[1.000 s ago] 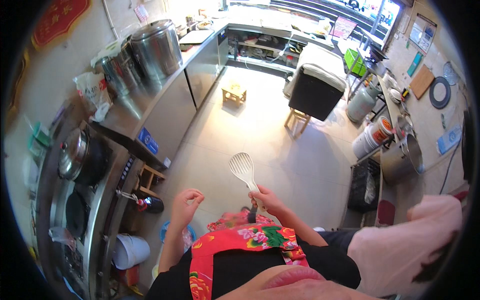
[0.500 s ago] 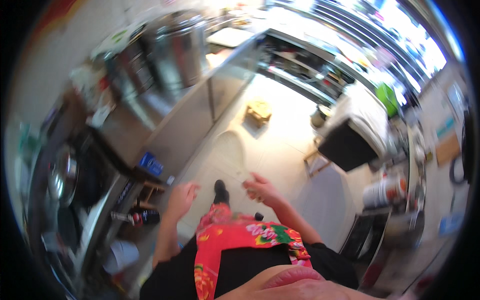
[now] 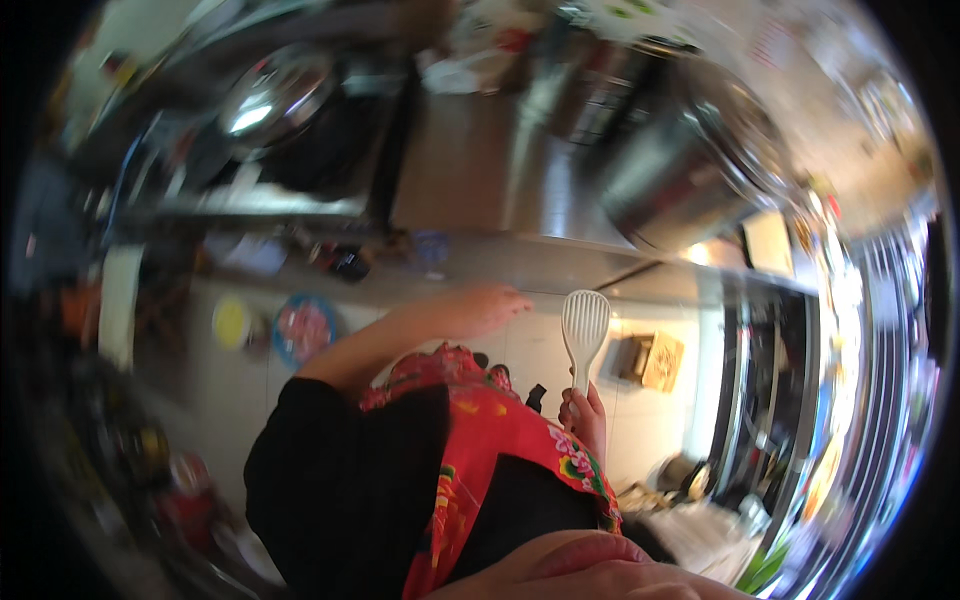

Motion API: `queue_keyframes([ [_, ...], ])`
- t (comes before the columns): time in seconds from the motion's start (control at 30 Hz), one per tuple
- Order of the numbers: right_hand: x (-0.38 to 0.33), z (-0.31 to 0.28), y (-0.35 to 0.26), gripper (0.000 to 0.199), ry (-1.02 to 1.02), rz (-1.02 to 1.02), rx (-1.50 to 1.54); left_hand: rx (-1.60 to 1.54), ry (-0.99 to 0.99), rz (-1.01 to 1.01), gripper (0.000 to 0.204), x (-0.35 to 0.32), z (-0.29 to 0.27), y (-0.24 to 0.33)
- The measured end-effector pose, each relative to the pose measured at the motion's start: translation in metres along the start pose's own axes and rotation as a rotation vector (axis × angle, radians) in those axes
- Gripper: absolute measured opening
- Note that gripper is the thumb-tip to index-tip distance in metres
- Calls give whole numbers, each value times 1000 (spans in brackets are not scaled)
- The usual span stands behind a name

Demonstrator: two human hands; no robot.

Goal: The person stirs a pot of seasoned ground meat, then moves to a prep counter to assemble a wrap. They place a thin flatbread on a board, add meat, noodles, and chopped vegetables using tongs and a ladle, then fold the wrap and place it into a plastic bag.

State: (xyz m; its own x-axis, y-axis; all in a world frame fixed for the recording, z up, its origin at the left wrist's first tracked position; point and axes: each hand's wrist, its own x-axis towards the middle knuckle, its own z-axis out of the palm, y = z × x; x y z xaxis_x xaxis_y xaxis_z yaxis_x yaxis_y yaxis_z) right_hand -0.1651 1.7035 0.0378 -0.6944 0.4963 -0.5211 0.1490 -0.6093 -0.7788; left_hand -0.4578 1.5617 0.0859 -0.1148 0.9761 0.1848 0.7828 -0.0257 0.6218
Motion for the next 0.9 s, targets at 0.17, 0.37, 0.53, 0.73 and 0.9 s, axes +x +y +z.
queue_keyframes([
  [0.17,101,-14,-28,38,-300,116,-215,92,260,-419,23,-71,-42,-25],
  [0.37,185,40,-44,41,-461,81,-194,512,825,-566,10,-136,-162,-78],
  [0.53,199,139,-30,42,-569,91,-249,720,973,-486,16,-185,-308,-200],
  [0.73,220,234,-9,40,-522,104,-85,843,670,-903,40,-154,-385,-331],
  [0.9,233,272,-5,38,-442,-4,-54,811,309,-963,53,-132,-419,-366],
])
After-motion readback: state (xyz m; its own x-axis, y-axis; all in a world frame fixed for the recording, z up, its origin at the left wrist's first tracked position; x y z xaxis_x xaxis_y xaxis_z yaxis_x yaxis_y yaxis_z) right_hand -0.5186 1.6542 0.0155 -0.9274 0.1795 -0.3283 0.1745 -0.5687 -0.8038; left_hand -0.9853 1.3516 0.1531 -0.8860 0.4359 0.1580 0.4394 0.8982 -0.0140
